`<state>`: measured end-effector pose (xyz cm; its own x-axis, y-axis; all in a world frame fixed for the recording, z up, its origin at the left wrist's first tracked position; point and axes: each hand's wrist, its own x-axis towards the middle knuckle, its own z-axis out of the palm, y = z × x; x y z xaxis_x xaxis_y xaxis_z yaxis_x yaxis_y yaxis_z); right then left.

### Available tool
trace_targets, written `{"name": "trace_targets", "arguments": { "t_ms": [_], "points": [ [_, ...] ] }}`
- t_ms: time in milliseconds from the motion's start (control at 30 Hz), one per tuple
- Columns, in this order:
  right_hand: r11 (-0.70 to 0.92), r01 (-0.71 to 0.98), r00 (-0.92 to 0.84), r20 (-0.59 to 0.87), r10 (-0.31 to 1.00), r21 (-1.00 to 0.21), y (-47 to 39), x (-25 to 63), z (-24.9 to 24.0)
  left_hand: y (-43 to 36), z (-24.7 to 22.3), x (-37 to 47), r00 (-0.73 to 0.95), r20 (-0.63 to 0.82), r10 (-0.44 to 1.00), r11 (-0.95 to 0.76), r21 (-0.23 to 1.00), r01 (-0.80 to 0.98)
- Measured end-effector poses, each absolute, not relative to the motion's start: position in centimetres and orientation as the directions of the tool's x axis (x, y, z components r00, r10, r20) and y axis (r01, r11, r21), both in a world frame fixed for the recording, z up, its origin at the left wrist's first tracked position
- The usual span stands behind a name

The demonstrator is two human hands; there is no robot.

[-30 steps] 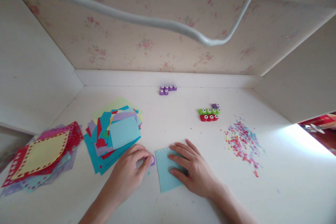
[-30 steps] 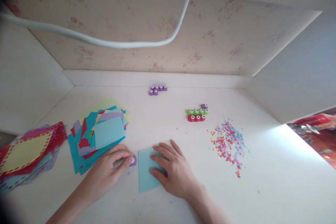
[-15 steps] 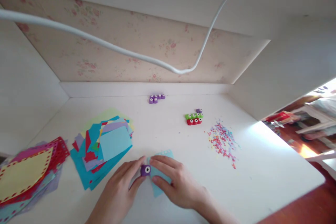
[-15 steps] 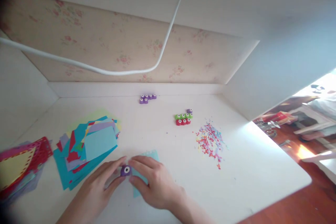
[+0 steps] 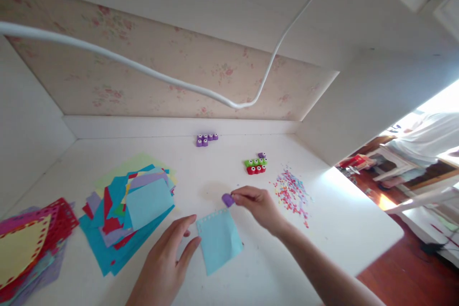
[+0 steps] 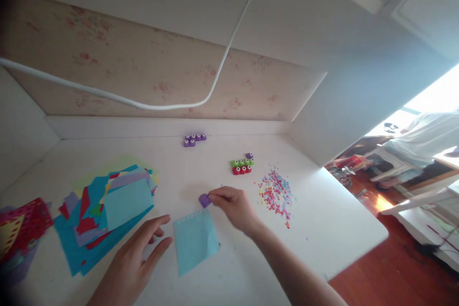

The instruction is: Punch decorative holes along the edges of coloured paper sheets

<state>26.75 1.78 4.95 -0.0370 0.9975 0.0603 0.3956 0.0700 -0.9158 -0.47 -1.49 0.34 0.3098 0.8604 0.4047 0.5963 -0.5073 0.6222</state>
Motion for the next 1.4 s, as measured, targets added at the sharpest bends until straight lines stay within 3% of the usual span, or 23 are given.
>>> {"name": "trace_targets", "arguments": {
  "t_ms": [100, 233, 433, 633, 867, 1200, 1400],
  "points": [
    [-0.079, 0.646, 0.259, 0.121, 0.958, -0.759, 6.2, 32.0, 5.3, -1.4, -0.2, -1.1, 0.359, 0.488, 0.796, -0.595, 0.521, 0.611],
    [-0.203, 0.794, 0.379, 0.206, 0.902, -0.573, 11.9, 37.7, 5.9, -1.3, -0.6, -1.2, 0.389, 0.525, 0.757, -0.629, 0.424, 0.651],
    [-0.264, 0.92, 0.325, 0.189, 0.927, -0.289, 15.2, 39.4, 4.8, -1.0, -0.6, -1.3, 0.385, 0.475, 0.791, -0.59, 0.428, 0.684],
    [-0.269, 0.954, 0.285, 0.118, 0.951, -0.134, 15.6, 39.1, 3.5, -0.8, -0.8, -1.5, 0.382, 0.45, 0.807, -0.573, 0.442, 0.69],
    [-0.213, 0.967, 0.239, 0.195, 0.951, -0.142, 16.5, 37.2, 4.6, -0.7, -0.7, -1.2, 0.376, 0.462, 0.803, -0.577, 0.445, 0.684],
    [0.182, 0.935, -0.146, 0.137, 0.98, -0.306, 22.0, 23.4, 2.9, -1.3, 0.7, -1.3, 0.507, 0.442, 0.74, -0.669, 0.398, 0.628],
    [0.146, 0.907, -0.113, 0.106, 0.988, -0.395, 24.2, 20.5, 2.2, -2.3, 1.7, -0.5, 0.607, 0.403, 0.685, -0.726, 0.438, 0.53]
  ]
}}
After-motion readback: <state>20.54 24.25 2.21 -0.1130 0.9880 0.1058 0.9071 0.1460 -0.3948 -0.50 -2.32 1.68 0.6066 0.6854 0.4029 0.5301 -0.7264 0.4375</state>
